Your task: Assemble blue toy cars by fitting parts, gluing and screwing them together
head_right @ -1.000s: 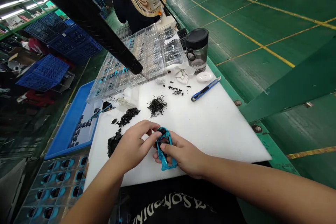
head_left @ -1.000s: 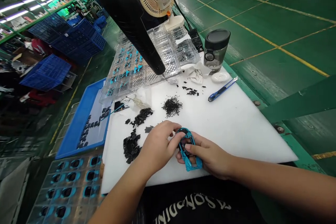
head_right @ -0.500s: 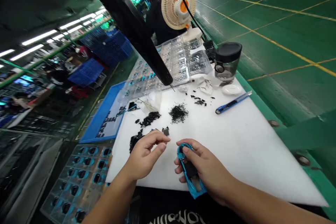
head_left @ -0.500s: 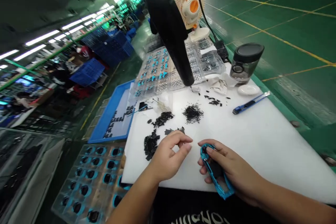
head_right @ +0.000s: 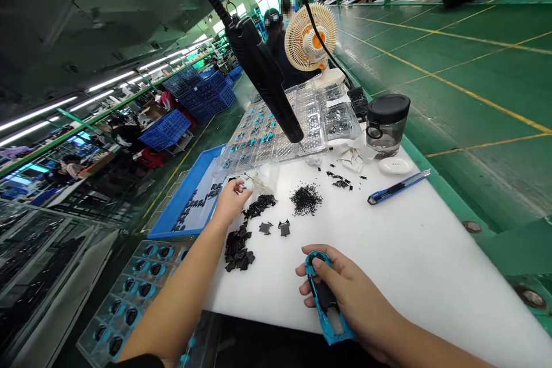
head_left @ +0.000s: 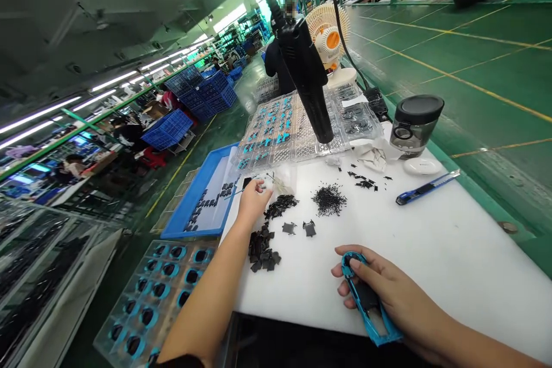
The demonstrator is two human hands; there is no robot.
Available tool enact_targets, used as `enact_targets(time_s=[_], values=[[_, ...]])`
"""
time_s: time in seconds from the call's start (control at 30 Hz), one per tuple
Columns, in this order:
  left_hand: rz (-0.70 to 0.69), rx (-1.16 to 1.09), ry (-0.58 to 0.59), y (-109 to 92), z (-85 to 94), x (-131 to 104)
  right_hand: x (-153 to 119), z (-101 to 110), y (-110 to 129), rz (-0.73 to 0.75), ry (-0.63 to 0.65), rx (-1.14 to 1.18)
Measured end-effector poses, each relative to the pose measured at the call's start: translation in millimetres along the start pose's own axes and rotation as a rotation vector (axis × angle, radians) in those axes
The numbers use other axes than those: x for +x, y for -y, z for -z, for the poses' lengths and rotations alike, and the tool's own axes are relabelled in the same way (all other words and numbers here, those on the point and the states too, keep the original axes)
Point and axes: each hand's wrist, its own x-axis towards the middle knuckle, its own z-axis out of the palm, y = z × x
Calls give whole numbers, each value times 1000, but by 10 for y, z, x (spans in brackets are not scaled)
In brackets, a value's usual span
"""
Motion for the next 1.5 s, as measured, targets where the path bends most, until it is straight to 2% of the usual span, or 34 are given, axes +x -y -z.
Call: enact_targets(time_s=[0.13,0.3,0.37,0.5,0.63,0.7,0.8,0.9,1.0,1.07,1.13,1.3,1.5], values=[[-11,-84,14,9,34,-9,18,0,-11,17,-2,22],[-10,-313,-38,-90,255,-395,45,0,-28,-6,-41,14],[-4,-419,6,-194,330,-621,53,2,-31,-1,-67,1],[45,-689,185,-443,370,-1028,50,-10,-48,5,-100,-33],[55,-729,306,-644,306,-1177,47,-20,-71,14,-110,-74],[32,-747,290,-722,262,-1159,57,-16,-82,20,-102,-84],[-42,-794,156,-830,182,-1110,83,-10,-96,28,-100,-101],[-145,-743,41,-939,90,-1113,106,-14,-104,35,-101,-117],[-333,-519,-10,-1037,12,-1171,109,-22,-104,42,-105,-128],[-481,-356,1,-1087,-27,-1210,101,-21,-104,43,-106,-146],[-579,-259,62,-1119,-57,-1235,89,-16,-106,46,-99,-169],[-650,-200,202,-1132,-117,-1265,68,-16,-84,59,-101,-234],[-671,-180,244,-1100,-158,-1300,55,-30,-49,41,-117,-288]])
